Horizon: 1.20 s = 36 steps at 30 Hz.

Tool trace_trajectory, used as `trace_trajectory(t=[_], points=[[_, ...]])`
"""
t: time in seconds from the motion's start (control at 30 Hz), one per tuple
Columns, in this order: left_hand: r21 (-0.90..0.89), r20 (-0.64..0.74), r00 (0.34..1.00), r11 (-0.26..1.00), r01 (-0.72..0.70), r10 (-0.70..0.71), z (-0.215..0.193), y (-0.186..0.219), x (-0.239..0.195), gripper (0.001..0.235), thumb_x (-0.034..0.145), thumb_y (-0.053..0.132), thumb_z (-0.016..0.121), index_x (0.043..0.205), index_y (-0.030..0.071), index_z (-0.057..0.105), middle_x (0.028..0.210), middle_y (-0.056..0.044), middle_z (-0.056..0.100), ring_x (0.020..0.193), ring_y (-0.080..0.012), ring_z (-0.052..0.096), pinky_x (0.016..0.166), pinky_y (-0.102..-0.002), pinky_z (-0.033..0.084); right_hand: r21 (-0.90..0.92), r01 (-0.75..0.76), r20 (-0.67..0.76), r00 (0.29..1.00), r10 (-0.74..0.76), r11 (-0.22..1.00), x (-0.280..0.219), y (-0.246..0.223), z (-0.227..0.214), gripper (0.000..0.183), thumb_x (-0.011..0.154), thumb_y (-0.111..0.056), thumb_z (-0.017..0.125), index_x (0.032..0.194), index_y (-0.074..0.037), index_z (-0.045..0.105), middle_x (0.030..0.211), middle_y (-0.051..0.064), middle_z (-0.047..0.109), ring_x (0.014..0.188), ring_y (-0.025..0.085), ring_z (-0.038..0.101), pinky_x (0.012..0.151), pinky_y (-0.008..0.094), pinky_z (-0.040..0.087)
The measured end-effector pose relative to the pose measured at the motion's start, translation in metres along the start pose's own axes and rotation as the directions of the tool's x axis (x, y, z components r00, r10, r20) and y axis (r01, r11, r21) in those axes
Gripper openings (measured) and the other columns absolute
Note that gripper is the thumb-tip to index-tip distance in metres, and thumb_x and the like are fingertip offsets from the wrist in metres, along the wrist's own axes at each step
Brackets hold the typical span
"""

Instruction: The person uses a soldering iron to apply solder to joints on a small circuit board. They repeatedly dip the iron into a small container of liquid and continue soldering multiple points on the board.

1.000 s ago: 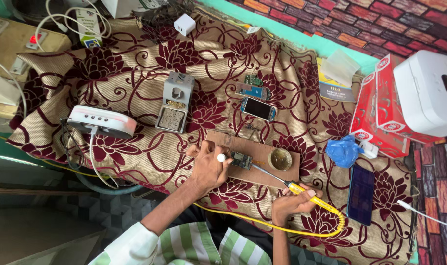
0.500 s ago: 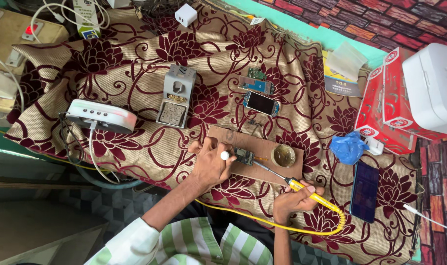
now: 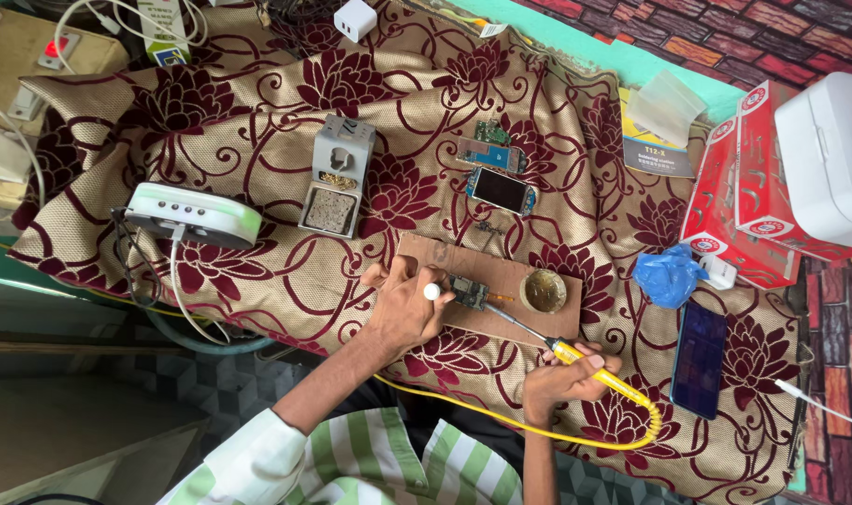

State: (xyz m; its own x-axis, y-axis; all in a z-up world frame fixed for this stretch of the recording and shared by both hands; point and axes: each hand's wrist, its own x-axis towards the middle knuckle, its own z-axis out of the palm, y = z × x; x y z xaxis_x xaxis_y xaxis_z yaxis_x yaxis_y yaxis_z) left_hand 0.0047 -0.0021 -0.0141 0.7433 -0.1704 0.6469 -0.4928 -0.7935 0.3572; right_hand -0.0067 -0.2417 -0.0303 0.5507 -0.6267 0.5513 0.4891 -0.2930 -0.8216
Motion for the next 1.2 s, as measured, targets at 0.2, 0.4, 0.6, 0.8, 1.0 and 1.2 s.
trace_trajectory(t=[0.2, 0.4, 0.6, 0.8, 1.0, 1.2], points=[[0.092, -0.08, 0.997, 0.996, 0.01, -0.002, -0.002, 0.005, 0.002, 0.019, 0.096, 0.03, 0.058, 0.097, 0.013, 0.067, 0.096, -0.001, 0.059, 0.091, -0.0286, 0.049, 0.085, -0.055, 0.029, 0.106, -0.169, -0.033, 0.984, 0.173, 0.98, 0.0, 0.005, -0.005, 0.028, 0.114, -0.024, 0.043, 0.096, -0.003, 0.039, 0.078, 0.007, 0.048, 0.053, 0.011, 0.046, 0.043, 0.024, 0.04], [0.065, -0.039, 0.998, 0.997, -0.051, 0.054, 0.001, 0.001, -0.004, 0.014, 0.096, 0.025, 0.057, 0.095, 0.013, 0.064, 0.1, -0.004, 0.06, 0.093, -0.0294, 0.049, 0.09, -0.053, 0.03, 0.001, -0.01, 0.03, 1.0, 0.01, 1.0, -0.003, 0.003, -0.006, 0.033, 0.113, -0.027, 0.044, 0.092, -0.003, 0.039, 0.071, 0.007, 0.049, 0.05, 0.012, 0.048, 0.045, 0.024, 0.039], [-0.024, -0.054, 0.998, 1.0, 0.007, -0.009, 0.003, -0.002, -0.002, 0.022, 0.101, 0.023, 0.045, 0.096, 0.012, 0.063, 0.094, -0.005, 0.06, 0.09, -0.028, 0.046, 0.092, -0.048, 0.034, 0.05, -0.058, 0.042, 0.998, 0.056, 0.997, -0.001, -0.002, -0.004, 0.035, 0.112, -0.027, 0.045, 0.086, -0.004, 0.04, 0.068, 0.007, 0.047, 0.048, 0.011, 0.046, 0.043, 0.023, 0.036], [-0.065, -0.169, 0.982, 0.995, 0.079, -0.089, -0.001, 0.007, 0.004, 0.027, 0.106, 0.025, 0.04, 0.094, 0.012, 0.06, 0.087, -0.001, 0.065, 0.091, -0.0259, 0.046, 0.09, -0.045, 0.033, 0.004, 0.014, 0.031, 0.999, -0.014, 1.0, -0.003, -0.002, -0.007, 0.035, 0.111, -0.027, 0.045, 0.085, -0.004, 0.038, 0.064, 0.005, 0.046, 0.048, 0.01, 0.045, 0.045, 0.023, 0.037], [-0.085, -0.179, 0.983, 0.996, 0.025, -0.04, 0.0, 0.007, 0.009, 0.034, 0.11, 0.03, 0.036, 0.093, 0.011, 0.058, 0.084, 0.0, 0.065, 0.094, -0.025, 0.046, 0.09, -0.043, 0.033, -0.016, 0.041, 0.031, 0.999, -0.041, 0.999, -0.001, -0.002, -0.007, 0.035, 0.111, -0.026, 0.045, 0.086, -0.002, 0.042, 0.068, 0.006, 0.048, 0.05, 0.009, 0.044, 0.045, 0.022, 0.036], [-0.026, -0.135, 0.99, 0.999, 0.024, -0.027, 0.008, 0.002, 0.0, 0.035, 0.111, 0.032, 0.033, 0.094, 0.014, 0.058, 0.084, 0.002, 0.064, 0.094, -0.0239, 0.045, 0.094, -0.047, 0.028, -0.03, 0.05, 0.029, 0.998, -0.049, 0.998, 0.0, -0.005, -0.006, 0.037, 0.11, -0.03, 0.046, 0.086, -0.002, 0.043, 0.067, 0.006, 0.049, 0.049, 0.008, 0.044, 0.044, 0.021, 0.036]])
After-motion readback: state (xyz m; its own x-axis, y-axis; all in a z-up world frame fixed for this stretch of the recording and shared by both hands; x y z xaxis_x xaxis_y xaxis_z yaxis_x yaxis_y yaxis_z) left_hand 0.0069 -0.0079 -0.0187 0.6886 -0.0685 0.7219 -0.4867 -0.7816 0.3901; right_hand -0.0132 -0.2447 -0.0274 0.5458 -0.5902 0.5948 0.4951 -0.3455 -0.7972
